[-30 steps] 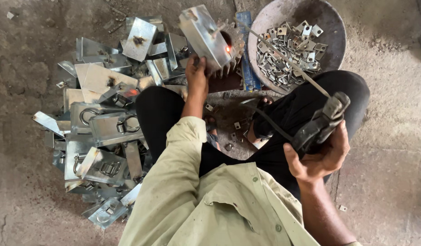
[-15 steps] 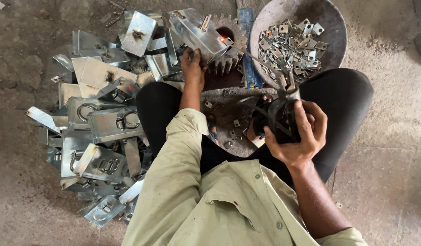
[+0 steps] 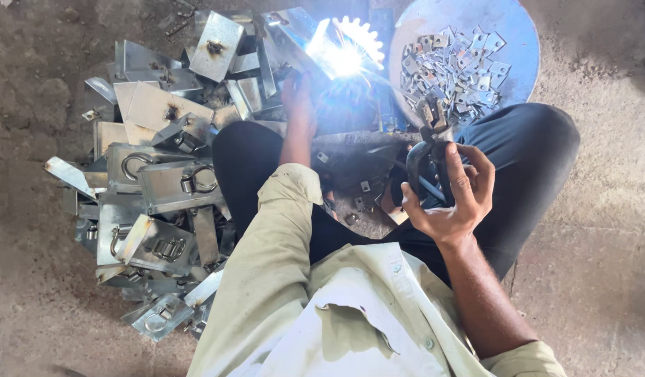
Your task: The person sits cross-legged on the floor and welds small metal brackets using a handheld welding tool. They pick up brackets from a pile, place them on a metal jig, weld them, and then toss the finished pieces into a nearby bowl.
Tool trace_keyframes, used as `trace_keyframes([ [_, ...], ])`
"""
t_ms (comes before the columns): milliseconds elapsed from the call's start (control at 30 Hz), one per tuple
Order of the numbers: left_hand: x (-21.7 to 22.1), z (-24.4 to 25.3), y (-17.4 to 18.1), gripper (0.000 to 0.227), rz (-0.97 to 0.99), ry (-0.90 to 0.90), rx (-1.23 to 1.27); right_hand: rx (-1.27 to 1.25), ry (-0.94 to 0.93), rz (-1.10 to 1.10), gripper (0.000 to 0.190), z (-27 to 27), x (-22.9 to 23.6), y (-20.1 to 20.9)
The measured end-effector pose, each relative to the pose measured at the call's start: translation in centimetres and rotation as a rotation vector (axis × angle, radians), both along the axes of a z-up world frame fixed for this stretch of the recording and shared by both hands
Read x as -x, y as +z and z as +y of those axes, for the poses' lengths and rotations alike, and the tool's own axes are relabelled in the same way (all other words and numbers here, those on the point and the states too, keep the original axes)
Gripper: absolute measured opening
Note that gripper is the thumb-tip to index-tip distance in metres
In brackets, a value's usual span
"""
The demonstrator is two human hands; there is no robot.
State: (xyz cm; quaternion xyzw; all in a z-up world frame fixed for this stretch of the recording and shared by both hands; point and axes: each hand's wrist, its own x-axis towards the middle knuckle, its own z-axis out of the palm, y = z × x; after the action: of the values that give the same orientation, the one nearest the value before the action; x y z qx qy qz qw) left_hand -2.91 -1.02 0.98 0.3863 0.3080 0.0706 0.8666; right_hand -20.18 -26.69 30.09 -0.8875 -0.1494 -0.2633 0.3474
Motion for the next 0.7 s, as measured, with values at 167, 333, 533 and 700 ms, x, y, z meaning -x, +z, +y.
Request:
trace_keyframes([
  [167,-0.2,0.1,0.2,0.054,0.047,-0.021,-0.112,-0.017,0.038,-0.011,0.070,0.1,-0.2,0.1],
  [333,-0.1,-0.1,0.5,0.051,0.006,-0.038,-0.068,0.026,0.047,-0.024,0.069,0.3,-0.3,0.9],
  [533,0.2,0.0,0.3,0.046,-0.149,-0.051,-0.040,0.066,0.065,-0.013,0.070,0.5,-0.5,1.8],
  [700,0.1,0.2,1.3,0.042,0.075,-0.081,-0.031,0.087,0.059,0.000,0.071,0.6,-0.6,2.0],
])
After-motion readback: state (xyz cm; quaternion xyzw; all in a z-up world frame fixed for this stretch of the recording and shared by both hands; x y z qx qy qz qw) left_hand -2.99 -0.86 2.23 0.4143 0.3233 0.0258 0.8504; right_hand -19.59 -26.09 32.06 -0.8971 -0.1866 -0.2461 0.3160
